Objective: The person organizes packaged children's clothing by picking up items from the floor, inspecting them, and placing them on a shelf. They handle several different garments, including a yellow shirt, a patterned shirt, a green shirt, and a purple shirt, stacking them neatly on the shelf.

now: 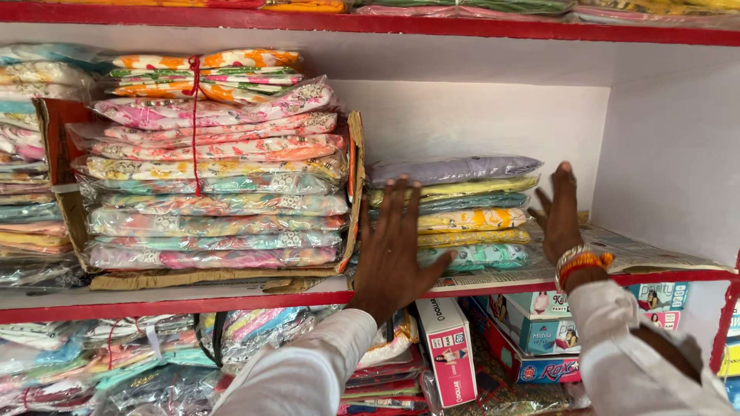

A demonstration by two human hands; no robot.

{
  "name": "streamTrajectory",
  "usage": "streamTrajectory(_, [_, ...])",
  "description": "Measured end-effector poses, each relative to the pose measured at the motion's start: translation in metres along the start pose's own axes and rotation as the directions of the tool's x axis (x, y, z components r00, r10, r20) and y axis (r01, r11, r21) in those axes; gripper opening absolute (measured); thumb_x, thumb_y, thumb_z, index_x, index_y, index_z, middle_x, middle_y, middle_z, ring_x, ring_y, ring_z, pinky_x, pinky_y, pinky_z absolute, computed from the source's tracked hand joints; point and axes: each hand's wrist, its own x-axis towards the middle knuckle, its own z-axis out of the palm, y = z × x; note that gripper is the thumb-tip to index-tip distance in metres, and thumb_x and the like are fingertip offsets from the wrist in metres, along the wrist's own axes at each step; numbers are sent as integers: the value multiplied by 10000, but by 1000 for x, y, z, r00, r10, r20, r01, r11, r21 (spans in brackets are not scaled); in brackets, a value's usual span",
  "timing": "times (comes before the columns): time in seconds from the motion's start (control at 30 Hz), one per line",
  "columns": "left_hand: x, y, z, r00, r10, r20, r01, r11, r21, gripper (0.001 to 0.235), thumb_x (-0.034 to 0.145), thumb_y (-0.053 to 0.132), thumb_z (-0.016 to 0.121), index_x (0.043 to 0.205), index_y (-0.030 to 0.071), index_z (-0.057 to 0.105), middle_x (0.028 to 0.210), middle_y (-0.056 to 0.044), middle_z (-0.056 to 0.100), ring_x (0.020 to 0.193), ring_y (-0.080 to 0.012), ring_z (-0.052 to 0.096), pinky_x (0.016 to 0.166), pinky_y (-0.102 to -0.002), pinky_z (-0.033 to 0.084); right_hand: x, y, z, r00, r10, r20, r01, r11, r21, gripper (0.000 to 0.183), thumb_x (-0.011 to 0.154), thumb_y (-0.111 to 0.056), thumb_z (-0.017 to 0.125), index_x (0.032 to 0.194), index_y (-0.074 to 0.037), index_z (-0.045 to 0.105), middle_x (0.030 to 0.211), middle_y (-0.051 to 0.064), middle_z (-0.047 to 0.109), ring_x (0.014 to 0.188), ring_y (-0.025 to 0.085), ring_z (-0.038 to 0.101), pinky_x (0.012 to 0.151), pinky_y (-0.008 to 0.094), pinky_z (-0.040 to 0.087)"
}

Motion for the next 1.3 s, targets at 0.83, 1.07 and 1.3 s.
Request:
streamTrajectory(0.83, [2,-7,0,940,-272,-208,203,932,-301,824,989,218,578,1610,-57,111,1682,-283,217,1566,-417,236,1286,-434,186,-3,32,7,984,41,175,19,944,-330,1184,807,-916,120,1624,-60,63,1712,180,84,1579,315,112,1246,447,132])
streamTrajectory(1.07, [4,1,-12,936,-260,-237,169,924,-344,841,976,143,583,1608,-71,71,1664,-317,218,1537,-437,268,1258,-436,209,7,39,12,996,78,-50,-92,803,-589,1103,928,-822,21,1567,-27,442,1426,337,579,1363,468,532,1197,493,353])
streamTrajectory(1.3, [9,3,-14,899,-403,-172,306,859,-411,862,907,72,582,1606,-42,91,1632,-296,291,1486,-423,341,1223,-428,267,-5,27,15,997,69,-31,-73,769,-635,1074,923,-817,54,1552,-39,443,1347,350,619,1312,487,560,1173,536,352])
